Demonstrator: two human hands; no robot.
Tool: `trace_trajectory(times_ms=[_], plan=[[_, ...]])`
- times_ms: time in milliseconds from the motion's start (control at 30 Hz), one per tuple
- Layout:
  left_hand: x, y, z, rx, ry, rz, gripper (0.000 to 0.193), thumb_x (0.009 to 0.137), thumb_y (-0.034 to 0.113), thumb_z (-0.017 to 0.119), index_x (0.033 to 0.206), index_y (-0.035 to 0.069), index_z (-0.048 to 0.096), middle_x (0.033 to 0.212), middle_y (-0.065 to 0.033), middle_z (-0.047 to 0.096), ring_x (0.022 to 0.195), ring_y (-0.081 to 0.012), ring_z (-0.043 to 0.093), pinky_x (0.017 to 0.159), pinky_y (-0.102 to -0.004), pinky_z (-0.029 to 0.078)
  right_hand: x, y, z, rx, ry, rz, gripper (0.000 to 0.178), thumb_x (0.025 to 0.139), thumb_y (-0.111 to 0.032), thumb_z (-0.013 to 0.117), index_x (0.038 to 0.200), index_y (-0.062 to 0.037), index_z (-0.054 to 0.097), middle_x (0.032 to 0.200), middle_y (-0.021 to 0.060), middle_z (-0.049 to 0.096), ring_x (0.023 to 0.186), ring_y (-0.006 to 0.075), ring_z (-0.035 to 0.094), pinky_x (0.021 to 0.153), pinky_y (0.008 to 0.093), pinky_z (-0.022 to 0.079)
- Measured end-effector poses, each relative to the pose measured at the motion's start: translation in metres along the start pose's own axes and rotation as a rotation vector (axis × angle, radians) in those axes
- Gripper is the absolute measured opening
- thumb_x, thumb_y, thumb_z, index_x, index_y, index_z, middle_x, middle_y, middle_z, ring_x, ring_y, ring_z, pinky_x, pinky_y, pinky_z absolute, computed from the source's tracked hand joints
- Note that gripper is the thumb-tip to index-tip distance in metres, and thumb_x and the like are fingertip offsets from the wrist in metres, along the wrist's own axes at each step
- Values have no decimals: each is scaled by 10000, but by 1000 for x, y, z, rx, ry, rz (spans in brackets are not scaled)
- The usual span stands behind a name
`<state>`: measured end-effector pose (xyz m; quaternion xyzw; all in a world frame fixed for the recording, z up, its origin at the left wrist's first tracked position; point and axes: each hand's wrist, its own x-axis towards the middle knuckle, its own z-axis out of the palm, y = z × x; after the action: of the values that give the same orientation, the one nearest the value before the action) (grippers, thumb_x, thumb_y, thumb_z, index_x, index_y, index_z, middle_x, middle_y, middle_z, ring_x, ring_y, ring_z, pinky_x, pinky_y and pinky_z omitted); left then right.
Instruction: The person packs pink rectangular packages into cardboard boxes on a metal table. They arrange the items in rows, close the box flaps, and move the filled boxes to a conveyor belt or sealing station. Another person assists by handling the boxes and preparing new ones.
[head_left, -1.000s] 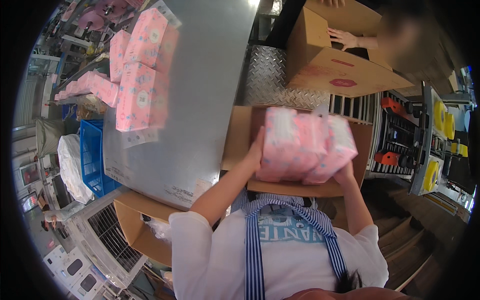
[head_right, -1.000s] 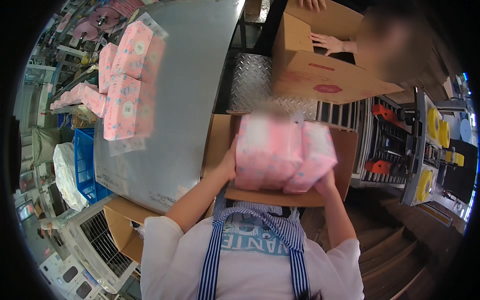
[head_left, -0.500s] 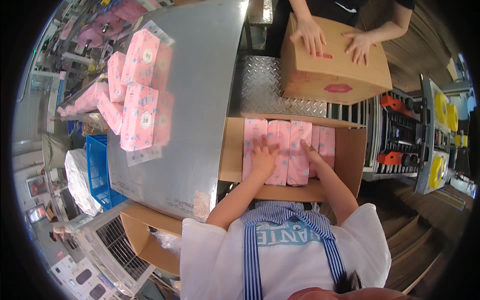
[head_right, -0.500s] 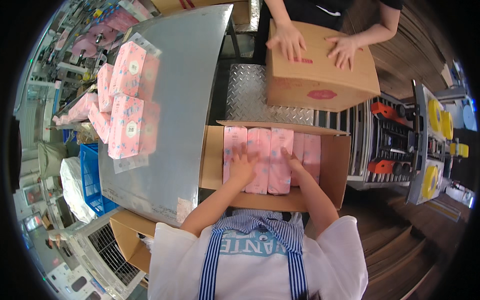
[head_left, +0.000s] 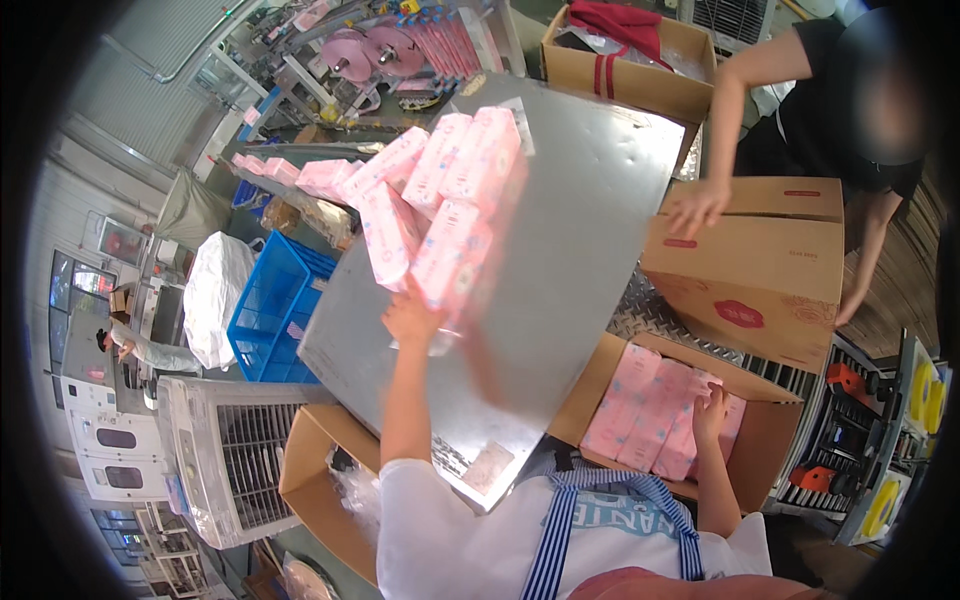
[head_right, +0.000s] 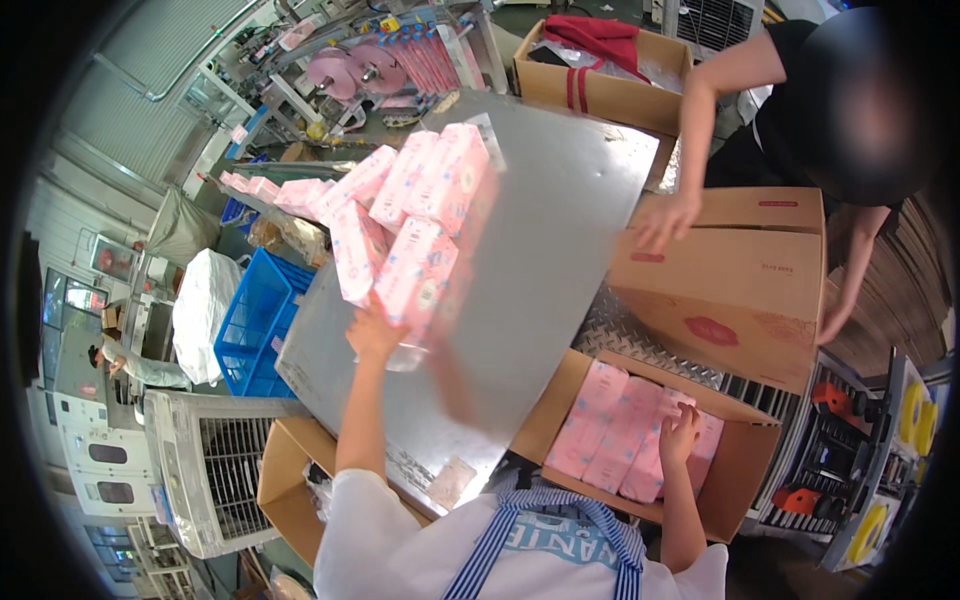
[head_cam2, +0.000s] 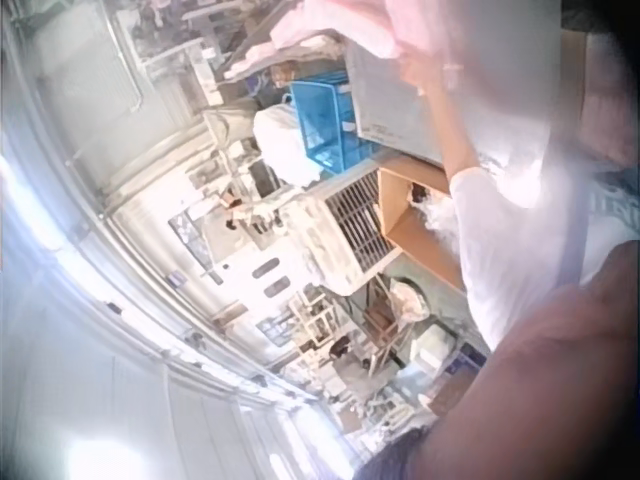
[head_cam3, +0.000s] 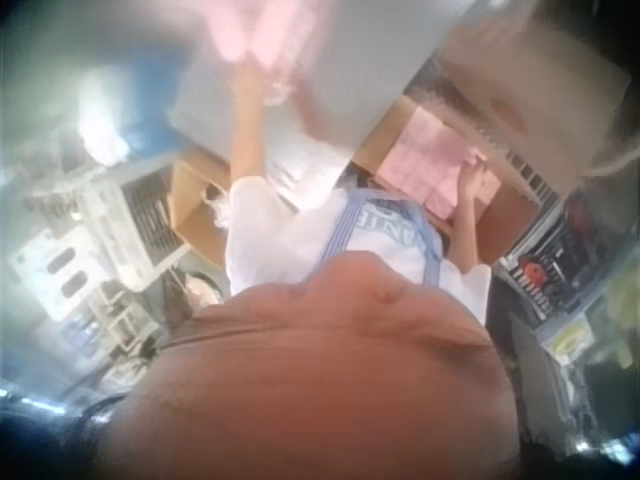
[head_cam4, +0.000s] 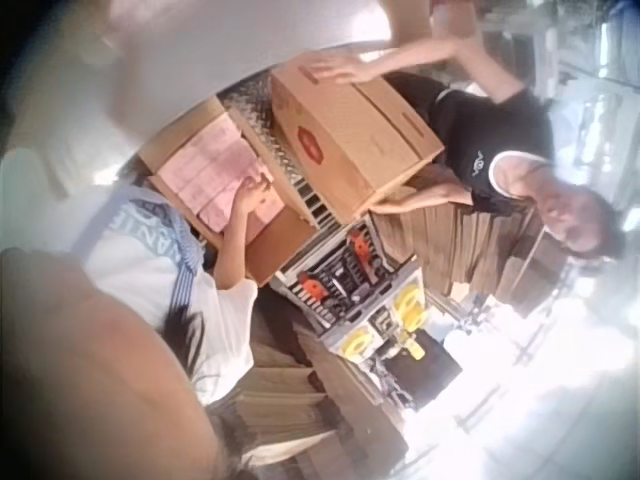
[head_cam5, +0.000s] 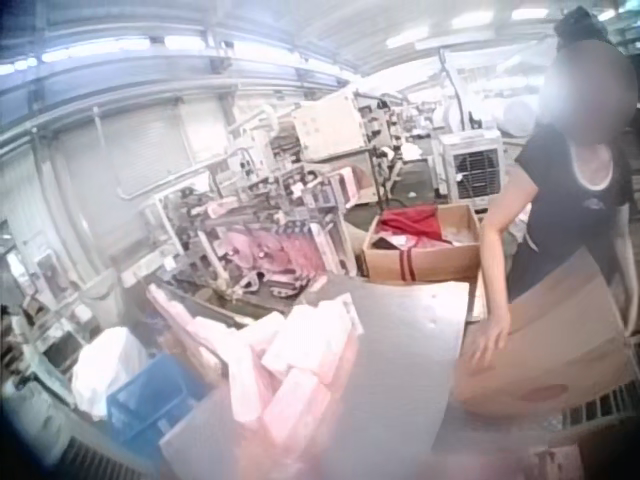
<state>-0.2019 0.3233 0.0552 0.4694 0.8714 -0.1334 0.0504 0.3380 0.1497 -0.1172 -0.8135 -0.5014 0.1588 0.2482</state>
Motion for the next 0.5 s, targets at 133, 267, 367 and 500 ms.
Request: trace_trajectory(times_ms=[133,267,367,500], plan=[[36,-4,12,-61,-2,83,936,757,653,555,1456,119,235,1112,-150,576,1065,-321,557,885,-478,438,-16,-43,5,153,-45,-128,316,745,-17,618,1056,-50,580,1119,170,554,1092,348,514,941,412,407],[82,-16,11,-292,139,-156,1012,699,632,615,1468,124,195,1233,-204,459,1073,-367,528,862,-454,467,-4,-142,17,158,-44,-443,272,719,8,634,982,-53,606,1111,167,559,1053,350,530,917,413,423],[80,2,13,-438,25,-172,987,718,547,637,1478,136,161,1261,-234,372,1060,-397,509,864,-461,473,10,-204,39,308,-212,-574,245,749,-32,627,993,-54,617,1124,150,575,1063,346,534,923,414,425],[14,21,20,-355,-31,38,992,731,540,644,1484,133,143,1188,-222,417,1029,-399,522,849,-453,482,24,-274,104,523,-425,-562,445,865,-262,583,1234,-26,505,1190,197,555,1089,358,525,936,420,414]])
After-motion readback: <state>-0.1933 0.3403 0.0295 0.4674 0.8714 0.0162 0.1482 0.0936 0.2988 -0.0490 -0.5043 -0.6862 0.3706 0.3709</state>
